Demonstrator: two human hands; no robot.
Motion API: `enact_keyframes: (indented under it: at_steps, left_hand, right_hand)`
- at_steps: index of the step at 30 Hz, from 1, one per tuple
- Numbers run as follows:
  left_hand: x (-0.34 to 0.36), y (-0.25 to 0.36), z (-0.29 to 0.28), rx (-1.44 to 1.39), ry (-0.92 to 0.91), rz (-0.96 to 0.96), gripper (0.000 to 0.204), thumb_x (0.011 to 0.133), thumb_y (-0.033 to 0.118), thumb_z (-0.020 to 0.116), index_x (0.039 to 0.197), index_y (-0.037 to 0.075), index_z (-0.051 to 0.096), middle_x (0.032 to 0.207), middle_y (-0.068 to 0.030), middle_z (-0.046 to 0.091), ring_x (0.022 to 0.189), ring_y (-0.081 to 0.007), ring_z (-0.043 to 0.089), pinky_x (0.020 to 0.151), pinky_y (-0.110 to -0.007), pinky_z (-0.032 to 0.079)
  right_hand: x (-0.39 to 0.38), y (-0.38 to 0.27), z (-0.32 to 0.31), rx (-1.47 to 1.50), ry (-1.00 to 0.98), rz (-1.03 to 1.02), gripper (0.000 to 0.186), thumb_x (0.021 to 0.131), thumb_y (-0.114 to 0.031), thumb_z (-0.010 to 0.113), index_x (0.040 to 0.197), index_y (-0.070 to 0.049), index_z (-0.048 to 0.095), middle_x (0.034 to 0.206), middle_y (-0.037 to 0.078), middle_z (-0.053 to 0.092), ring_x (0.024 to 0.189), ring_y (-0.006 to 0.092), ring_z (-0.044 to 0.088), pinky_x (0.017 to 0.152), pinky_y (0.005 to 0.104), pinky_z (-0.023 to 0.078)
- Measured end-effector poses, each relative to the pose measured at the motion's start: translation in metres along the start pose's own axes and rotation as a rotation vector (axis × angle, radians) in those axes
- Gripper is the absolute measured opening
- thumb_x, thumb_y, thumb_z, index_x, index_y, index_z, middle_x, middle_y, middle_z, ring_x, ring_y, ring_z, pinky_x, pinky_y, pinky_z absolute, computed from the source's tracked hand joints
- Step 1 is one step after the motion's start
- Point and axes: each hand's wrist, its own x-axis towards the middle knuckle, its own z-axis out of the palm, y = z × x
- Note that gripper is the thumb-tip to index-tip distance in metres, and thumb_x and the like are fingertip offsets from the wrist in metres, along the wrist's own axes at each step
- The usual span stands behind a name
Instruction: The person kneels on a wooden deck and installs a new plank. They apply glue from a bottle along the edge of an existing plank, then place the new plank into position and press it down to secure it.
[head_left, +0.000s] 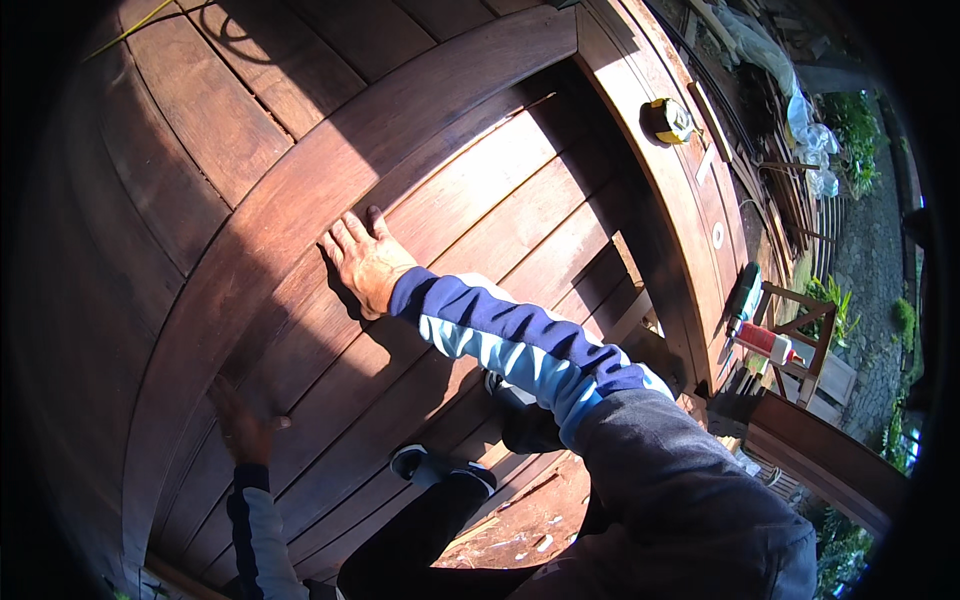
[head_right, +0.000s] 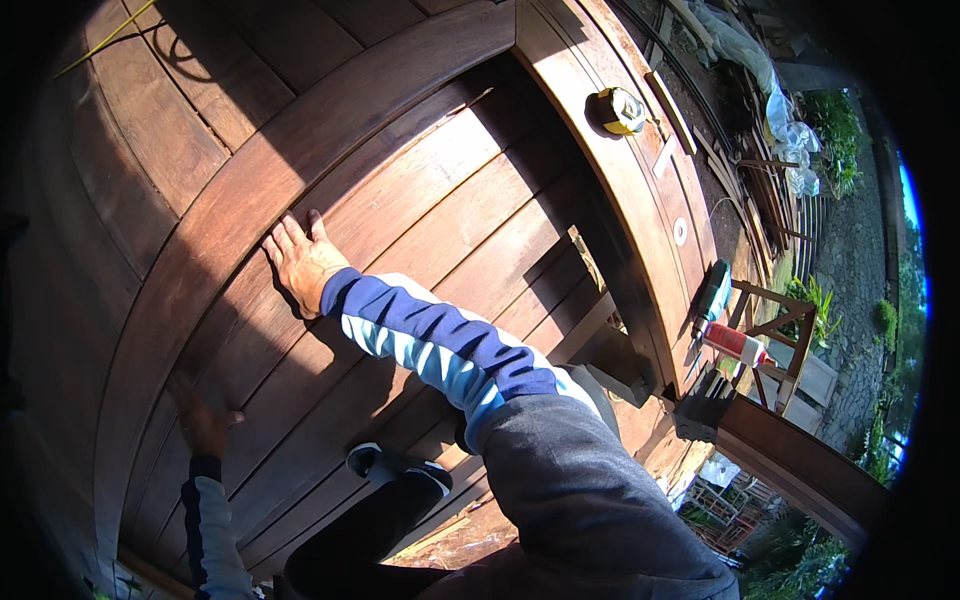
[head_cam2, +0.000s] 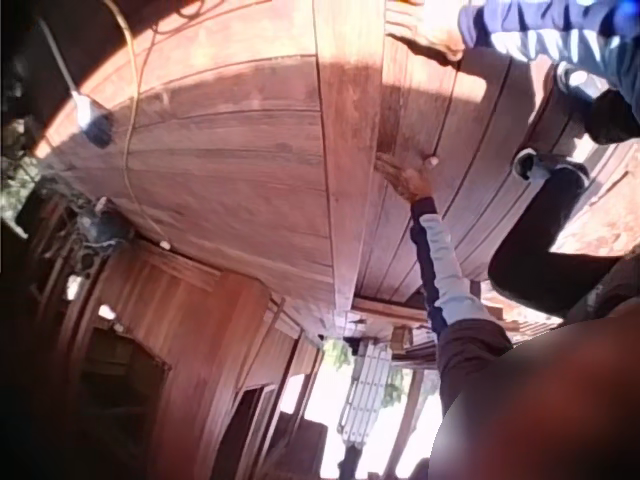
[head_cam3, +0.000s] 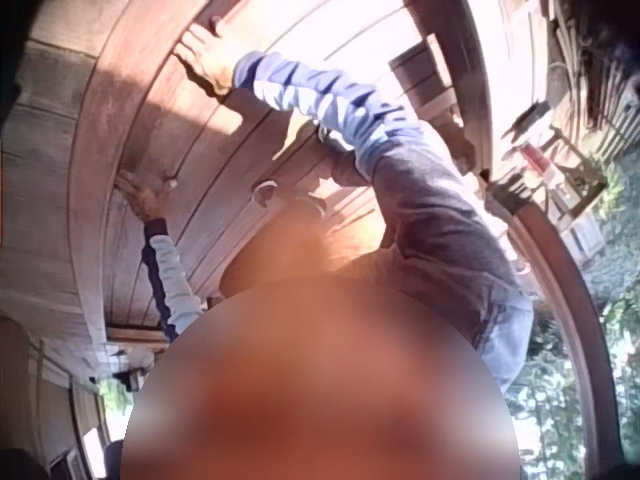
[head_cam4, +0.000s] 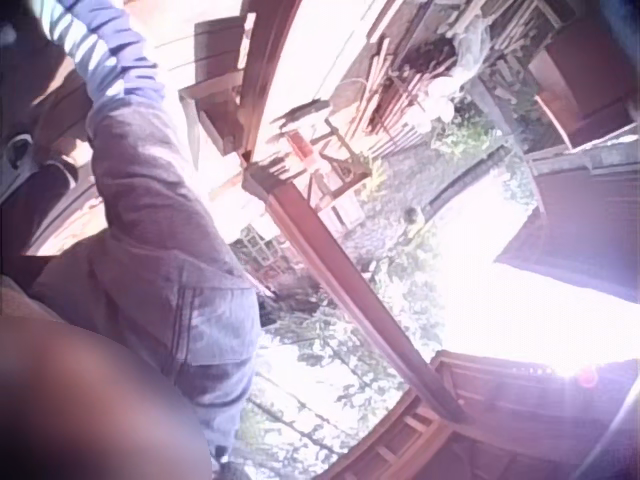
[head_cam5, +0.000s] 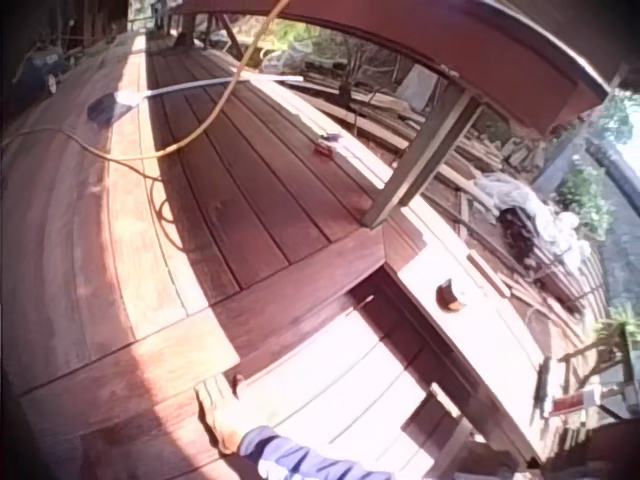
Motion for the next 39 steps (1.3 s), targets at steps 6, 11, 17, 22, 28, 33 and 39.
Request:
enact_keyframes:
  at_steps: [6, 11, 17, 22, 28, 33, 39]
  left_hand:
    - [0.005, 0.017, -0.01, 0.023, 0.08, -0.005, 0.147, 0.033, 0.037, 0.093, 0.148, -0.003, 0.011, 0.153, -0.0285, 0.015, 0.142, -0.0431, 0.015, 0.116, -0.048, 0.021]
    - [0.004, 0.012, 0.011, -0.092, 0.187, 0.118, 0.146, 0.034, 0.038, 0.093, 0.149, 0.0, 0.011, 0.153, -0.0277, 0.015, 0.142, -0.0415, 0.016, 0.116, -0.047, 0.022]
    - [0.004, 0.015, 0.018, -0.054, 0.134, -0.008, 0.135, 0.047, 0.035, 0.09, 0.15, 0.002, 0.009, 0.155, -0.0229, 0.012, 0.142, -0.0368, 0.019, 0.117, -0.039, 0.025]
    - [0.004, 0.026, 0.011, -0.049, 0.076, -0.076, 0.136, 0.048, 0.034, 0.091, 0.15, 0.002, 0.006, 0.157, -0.0202, 0.008, 0.143, -0.0352, 0.018, 0.117, -0.038, 0.025]
    - [0.007, 0.023, 0.012, 0.014, 0.092, -0.015, 0.134, 0.051, 0.037, 0.089, 0.148, -0.004, 0.007, 0.156, -0.0236, 0.007, 0.144, -0.0354, 0.015, 0.118, -0.038, 0.023]
    - [0.007, 0.024, 0.013, 0.016, 0.071, -0.019, 0.132, 0.053, 0.037, 0.089, 0.147, -0.005, 0.008, 0.155, -0.0252, 0.006, 0.144, -0.0364, 0.013, 0.118, -0.04, 0.022]
    - [0.007, 0.026, 0.011, 0.027, 0.049, -0.038, 0.129, 0.053, 0.038, 0.088, 0.146, -0.008, 0.01, 0.155, -0.027, 0.006, 0.144, -0.038, 0.011, 0.118, -0.04, 0.021]
  right_hand:
    - [0.001, -0.001, 0.007, -0.03, 0.118, -0.015, 0.105, 0.057, -0.039, 0.078, 0.143, 0.001, 0.033, 0.145, 0.021, 0.035, 0.139, 0.0374, 0.028, 0.108, 0.0626, 0.026]
    - [-0.003, 0.001, 0.005, -0.022, 0.142, -0.036, 0.104, 0.057, -0.038, 0.08, 0.143, 0.0, 0.035, 0.142, 0.02, 0.037, 0.137, 0.0362, 0.03, 0.106, 0.0611, 0.027]
    - [0.001, 0.0, 0.007, -0.071, 0.191, 0.023, 0.101, 0.059, -0.037, 0.083, 0.143, -0.005, 0.036, 0.141, 0.014, 0.041, 0.136, 0.0318, 0.032, 0.104, 0.0551, 0.028]
    - [-0.002, -0.006, 0.006, -0.088, 0.184, 0.048, 0.092, 0.065, -0.037, 0.079, 0.141, -0.004, 0.039, 0.141, 0.014, 0.041, 0.137, 0.032, 0.03, 0.103, 0.0543, 0.027]
    - [-0.003, -0.01, 0.002, -0.079, 0.101, 0.049, 0.106, 0.058, -0.031, 0.082, 0.145, -0.001, 0.031, 0.145, 0.019, 0.035, 0.138, 0.0356, 0.027, 0.105, 0.0556, 0.029]
    - [-0.001, -0.009, 0.0, -0.097, 0.022, 0.034, 0.102, 0.065, -0.036, 0.08, 0.146, 0.001, 0.03, 0.148, 0.018, 0.032, 0.14, 0.0365, 0.023, 0.104, 0.0542, 0.028]
    - [-0.003, -0.01, 0.003, -0.099, -0.054, 0.048, 0.111, 0.066, -0.038, 0.079, 0.148, 0.004, 0.018, 0.155, 0.02, 0.018, 0.144, 0.036, 0.015, 0.107, 0.0571, 0.024]
